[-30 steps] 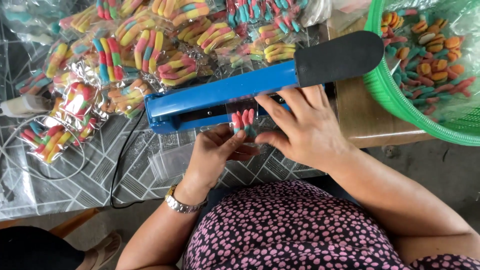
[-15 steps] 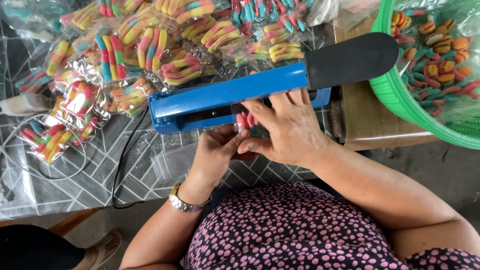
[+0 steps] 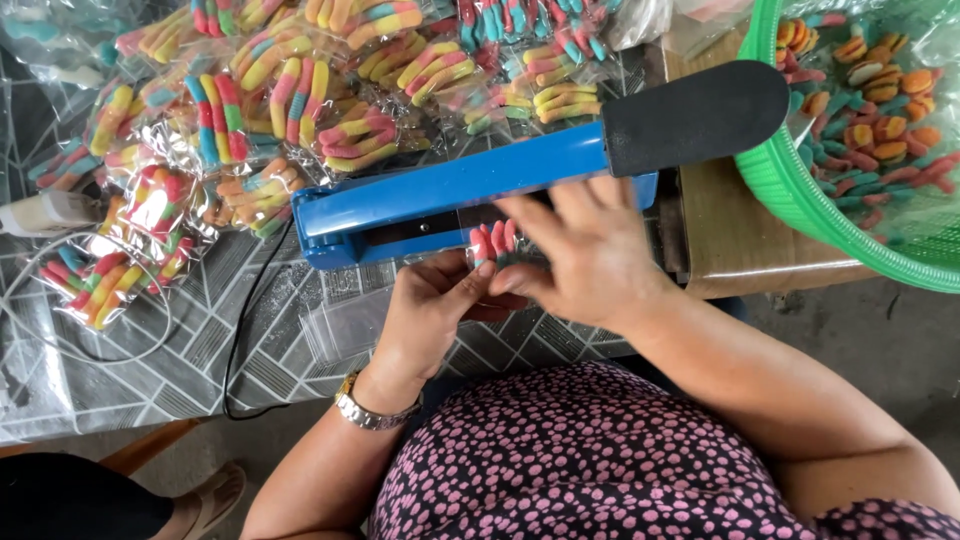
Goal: The person is manually packing gummy candies into small plastic bags and sealing them with a heat sealer.
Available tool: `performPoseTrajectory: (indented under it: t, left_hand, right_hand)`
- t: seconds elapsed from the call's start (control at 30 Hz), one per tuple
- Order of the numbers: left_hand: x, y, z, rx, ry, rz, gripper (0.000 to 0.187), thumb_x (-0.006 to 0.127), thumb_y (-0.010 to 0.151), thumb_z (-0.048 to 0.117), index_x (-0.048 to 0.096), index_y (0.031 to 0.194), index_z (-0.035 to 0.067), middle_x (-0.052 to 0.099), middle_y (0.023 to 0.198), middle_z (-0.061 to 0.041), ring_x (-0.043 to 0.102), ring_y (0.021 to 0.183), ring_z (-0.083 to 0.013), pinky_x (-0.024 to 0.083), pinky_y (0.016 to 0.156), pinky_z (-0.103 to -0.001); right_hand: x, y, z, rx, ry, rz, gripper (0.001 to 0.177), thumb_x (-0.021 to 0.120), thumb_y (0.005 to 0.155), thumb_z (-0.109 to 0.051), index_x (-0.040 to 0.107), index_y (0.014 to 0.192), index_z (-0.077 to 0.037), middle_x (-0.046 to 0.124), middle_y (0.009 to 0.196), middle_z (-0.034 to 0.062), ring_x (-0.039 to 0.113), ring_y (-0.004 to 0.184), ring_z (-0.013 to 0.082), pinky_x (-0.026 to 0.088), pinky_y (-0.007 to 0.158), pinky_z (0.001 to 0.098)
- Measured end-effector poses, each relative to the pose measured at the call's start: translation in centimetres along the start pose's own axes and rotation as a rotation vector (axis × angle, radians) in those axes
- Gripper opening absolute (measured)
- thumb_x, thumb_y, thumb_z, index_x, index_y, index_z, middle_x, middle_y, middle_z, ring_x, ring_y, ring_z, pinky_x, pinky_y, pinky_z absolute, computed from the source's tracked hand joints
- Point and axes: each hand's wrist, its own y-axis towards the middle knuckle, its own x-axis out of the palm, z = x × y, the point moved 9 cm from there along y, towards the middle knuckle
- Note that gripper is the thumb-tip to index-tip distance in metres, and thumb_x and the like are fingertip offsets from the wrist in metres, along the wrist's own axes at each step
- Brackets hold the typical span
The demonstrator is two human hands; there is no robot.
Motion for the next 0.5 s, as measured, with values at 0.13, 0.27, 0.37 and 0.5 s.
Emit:
performPoseTrajectory:
  t: [0.13, 0.27, 0.37, 0.5]
  left_hand:
    - [1.3, -0.6, 1.3, -0.092, -0.111, -0.014, 0.034, 0.065, 0.096, 0.013, 0.067, 0.121, -0.01, 0.077, 0.105, -0.025, 0.079, 0.081, -0.0379, 0.069, 0.077, -0.04]
    - [1.4, -0.6, 2.0, -0.095, -0.066, 0.0, 0.032, 0.065, 0.096, 0.015, 0.067, 0.116, -0.01, 0.078, 0.101, -0.025, 0.079, 0.077, -0.0381, 0.069, 0.073, -0.039]
    - [1.4, -0.5, 2.1, -0.103, -0.028, 0.01, 0.03, 0.065, 0.096, 0.014, 0.068, 0.113, -0.01, 0.078, 0.098, -0.025, 0.08, 0.075, -0.0369, 0.069, 0.069, -0.037]
    - [1.2, -0.2, 1.9, -0.152, 0.024, 0.042, 0.031, 0.062, 0.098, 0.016, 0.071, 0.114, -0.009, 0.078, 0.091, -0.025, 0.08, 0.073, -0.0345, 0.068, 0.065, -0.033]
  right_hand:
    - [-1.0, -1.0, 2.5, 0.071, 0.051, 0.052, 0.066, 0.037, 0.105, -0.06, 0.075, 0.109, -0.007, 0.048, 0.078, 0.0051, 0.043, 0.073, 0.0226, 0.044, 0.093, 0.0485]
    - [-0.3, 1.5, 3.2, 0.128, 0.125, -0.083, 0.039, 0.053, 0.108, -0.036, 0.064, 0.089, -0.004, 0.057, 0.145, 0.0239, 0.062, 0.128, 0.044, 0.041, 0.11, 0.0559]
    - [1.3, 1.7, 3.7, 0.206, 0.321, -0.14, 0.018, 0.063, 0.102, -0.013, 0.067, 0.115, 0.0, 0.06, 0.136, 0.0183, 0.057, 0.125, 0.0389, 0.05, 0.092, 0.0465]
    - [1.0, 2.3, 3.9, 0.264, 0.503, -0.007, 0.013, 0.068, 0.099, -0.004, 0.072, 0.11, 0.0, 0.066, 0.126, 0.012, 0.057, 0.121, 0.0341, 0.051, 0.107, 0.0492]
